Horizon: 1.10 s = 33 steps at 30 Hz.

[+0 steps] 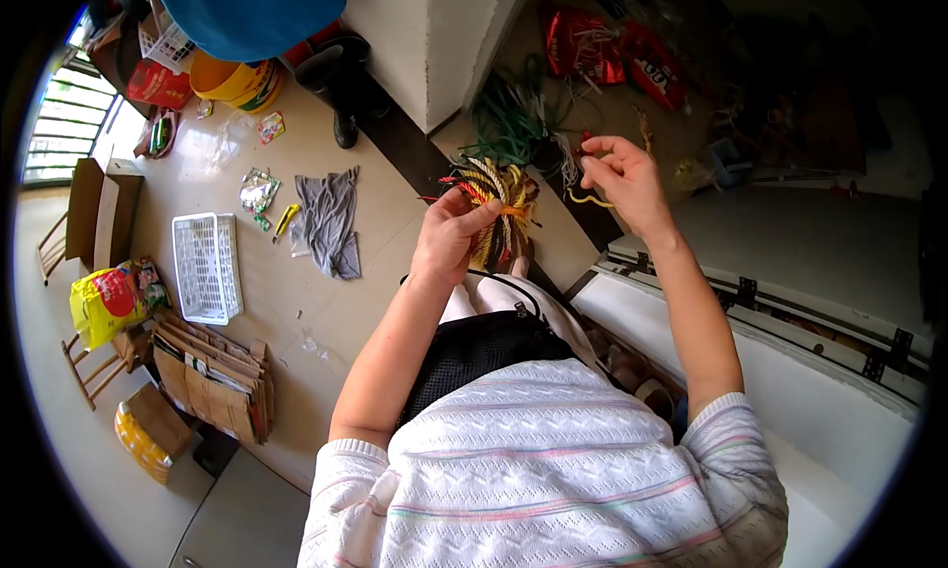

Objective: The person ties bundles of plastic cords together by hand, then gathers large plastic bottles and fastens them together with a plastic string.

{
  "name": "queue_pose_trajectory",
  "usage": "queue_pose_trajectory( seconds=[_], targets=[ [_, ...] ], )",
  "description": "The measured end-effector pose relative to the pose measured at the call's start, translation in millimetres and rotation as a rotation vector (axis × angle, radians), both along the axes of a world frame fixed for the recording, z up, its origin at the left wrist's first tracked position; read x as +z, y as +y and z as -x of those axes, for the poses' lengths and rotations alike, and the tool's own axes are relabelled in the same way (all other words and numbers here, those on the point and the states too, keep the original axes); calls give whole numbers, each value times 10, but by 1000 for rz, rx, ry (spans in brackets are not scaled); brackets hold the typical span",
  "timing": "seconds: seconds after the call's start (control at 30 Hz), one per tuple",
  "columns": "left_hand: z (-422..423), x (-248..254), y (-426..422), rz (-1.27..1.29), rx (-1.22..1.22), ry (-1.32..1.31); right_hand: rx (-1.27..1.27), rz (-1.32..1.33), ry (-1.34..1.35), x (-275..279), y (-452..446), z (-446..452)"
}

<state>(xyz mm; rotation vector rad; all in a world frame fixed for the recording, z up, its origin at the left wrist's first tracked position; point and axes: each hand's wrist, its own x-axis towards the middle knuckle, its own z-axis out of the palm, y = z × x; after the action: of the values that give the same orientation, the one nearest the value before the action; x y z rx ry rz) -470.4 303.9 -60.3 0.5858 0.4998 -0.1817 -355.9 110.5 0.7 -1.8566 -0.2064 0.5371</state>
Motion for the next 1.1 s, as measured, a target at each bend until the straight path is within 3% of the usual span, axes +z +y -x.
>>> queue_pose_trajectory(
  seconds=[0.13, 0.23, 0.33, 0.57, 0.67, 0.87, 0.97, 1.1],
  targets=[
    [-29, 38, -17, 33, 87, 16, 141, -67, 51, 82, 273, 360],
    [-36, 66, -55, 10, 137, -30, 118, 30, 157, 128, 419, 512],
    [-37, 127, -82, -55, 187, -70, 148, -17, -194, -128, 438, 571],
    [22, 193, -110, -232, 242, -96, 114, 183, -264, 2, 449, 605],
    [33, 184, -141, -306, 274, -187, 150, 223, -539, -66, 439, 578],
    [63, 109, -155, -431, 245, -276, 64, 151, -409, -100, 529, 668],
    [74, 62, -227, -331, 361, -284, -72, 55, -262, -244, 581, 743],
    [63, 23, -210, -367, 333, -237, -154, -111, 119, -345, 574, 768]
  ],
)
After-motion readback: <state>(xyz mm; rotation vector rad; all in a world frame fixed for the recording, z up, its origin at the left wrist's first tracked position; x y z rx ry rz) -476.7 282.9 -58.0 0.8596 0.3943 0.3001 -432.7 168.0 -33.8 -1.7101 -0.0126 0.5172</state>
